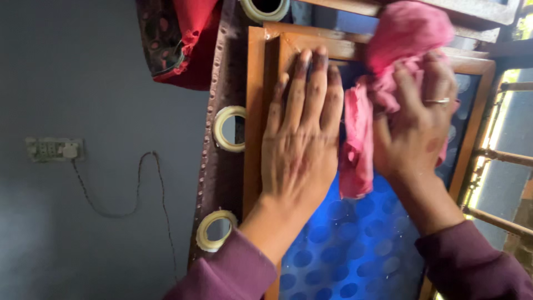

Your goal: The person wipes a blue patterned window pane and its wooden frame with a pink cloth, then cleans the metal security bars. The person uses steady hand motions to wipe the surfaces.

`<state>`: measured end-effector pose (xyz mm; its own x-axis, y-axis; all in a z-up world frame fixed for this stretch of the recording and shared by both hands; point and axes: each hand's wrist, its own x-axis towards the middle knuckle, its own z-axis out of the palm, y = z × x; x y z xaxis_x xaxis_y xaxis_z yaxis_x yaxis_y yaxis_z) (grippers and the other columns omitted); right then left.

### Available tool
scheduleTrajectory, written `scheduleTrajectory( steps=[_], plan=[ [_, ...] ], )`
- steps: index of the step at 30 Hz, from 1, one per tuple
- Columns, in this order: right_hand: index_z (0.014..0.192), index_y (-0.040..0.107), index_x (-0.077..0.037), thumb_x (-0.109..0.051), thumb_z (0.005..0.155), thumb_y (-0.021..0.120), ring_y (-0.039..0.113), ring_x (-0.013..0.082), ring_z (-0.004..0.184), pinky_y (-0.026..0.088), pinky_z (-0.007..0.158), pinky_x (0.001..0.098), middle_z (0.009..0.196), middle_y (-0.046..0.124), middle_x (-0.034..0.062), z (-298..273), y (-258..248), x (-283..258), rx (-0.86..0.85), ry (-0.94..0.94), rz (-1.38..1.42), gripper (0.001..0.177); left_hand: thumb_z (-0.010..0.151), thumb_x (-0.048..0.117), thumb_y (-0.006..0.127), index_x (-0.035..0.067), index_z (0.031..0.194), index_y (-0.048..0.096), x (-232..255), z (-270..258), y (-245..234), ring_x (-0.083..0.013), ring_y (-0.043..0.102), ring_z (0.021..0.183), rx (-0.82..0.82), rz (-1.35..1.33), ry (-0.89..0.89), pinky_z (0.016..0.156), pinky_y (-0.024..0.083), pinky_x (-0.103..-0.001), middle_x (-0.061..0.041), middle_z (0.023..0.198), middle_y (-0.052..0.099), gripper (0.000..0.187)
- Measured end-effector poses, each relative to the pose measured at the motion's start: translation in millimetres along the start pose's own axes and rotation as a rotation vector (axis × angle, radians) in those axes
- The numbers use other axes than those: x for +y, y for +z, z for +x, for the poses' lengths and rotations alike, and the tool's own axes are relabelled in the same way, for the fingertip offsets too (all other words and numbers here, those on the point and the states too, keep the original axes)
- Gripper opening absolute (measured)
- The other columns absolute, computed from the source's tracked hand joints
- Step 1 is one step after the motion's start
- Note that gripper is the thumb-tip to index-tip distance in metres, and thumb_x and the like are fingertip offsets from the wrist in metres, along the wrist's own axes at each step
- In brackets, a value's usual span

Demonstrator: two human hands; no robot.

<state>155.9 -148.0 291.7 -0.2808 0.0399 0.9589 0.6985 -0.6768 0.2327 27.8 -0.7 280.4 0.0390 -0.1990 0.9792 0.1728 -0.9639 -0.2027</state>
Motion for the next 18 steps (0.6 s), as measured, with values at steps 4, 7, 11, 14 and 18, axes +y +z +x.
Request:
scheduleTrajectory(
  steps=[4,7,11,14,18],
  plan=[
    [0.143,0.060,0.002,-0.020,0.105,0.071,0.042,0.0429,0.143,0.037,0.123,0.0481,0.154,0.043,0.0239,2.8,2.8,41.6,0.059,0.109,-0.023,0.045,0.106,0.032,0.048,-0.001,0.162,0.031,6.3,19.3,5.0,-0.0291,0.017,0.160,-0.070,-0.028,0.046,0.132,0.012,-0.045,-0.016,0.171,0.021,0.067],
    [0.141,0.060,0.000,-0.032,0.110,0.076,0.045,0.0414,0.145,0.040,0.121,0.0453,0.152,0.045,0.0205,0.5,7.6,53.7,0.087,0.137,-0.042,0.046,0.103,0.040,0.050,-0.001,0.162,0.029,13.8,24.1,9.1,-0.0286,0.014,0.161,-0.097,-0.126,0.091,0.132,0.011,-0.044,-0.016,0.171,0.019,0.075],
    [0.146,0.056,0.000,-0.019,0.110,0.074,0.041,0.0415,0.148,0.037,0.124,0.0457,0.160,0.040,0.0228,-13.4,-3.8,72.1,0.008,0.130,0.021,0.045,0.106,0.042,0.049,0.000,0.162,0.031,18.5,23.3,14.8,-0.0279,0.015,0.160,-0.084,-0.101,0.120,0.132,0.012,-0.045,-0.015,0.171,0.021,0.072],
    [0.148,0.055,-0.003,-0.008,0.106,0.071,0.041,0.0447,0.151,0.039,0.124,0.0472,0.165,0.038,0.0238,-25.9,-0.9,71.9,0.040,0.203,0.053,0.046,0.106,0.043,0.050,-0.001,0.160,0.034,19.2,23.7,17.9,-0.0276,0.017,0.159,-0.111,-0.100,0.124,0.130,0.014,-0.045,-0.015,0.170,0.024,0.072],
    [0.135,0.060,-0.007,-0.004,0.092,0.070,0.048,0.0487,0.137,0.044,0.109,0.0486,0.152,0.046,0.0235,-65.9,-46.7,39.6,-0.161,0.273,0.094,0.045,0.108,0.043,0.049,0.000,0.161,0.036,20.7,23.6,19.4,-0.0279,0.018,0.159,-0.076,-0.066,0.134,0.129,0.015,-0.046,-0.015,0.171,0.025,0.069]
  ],
)
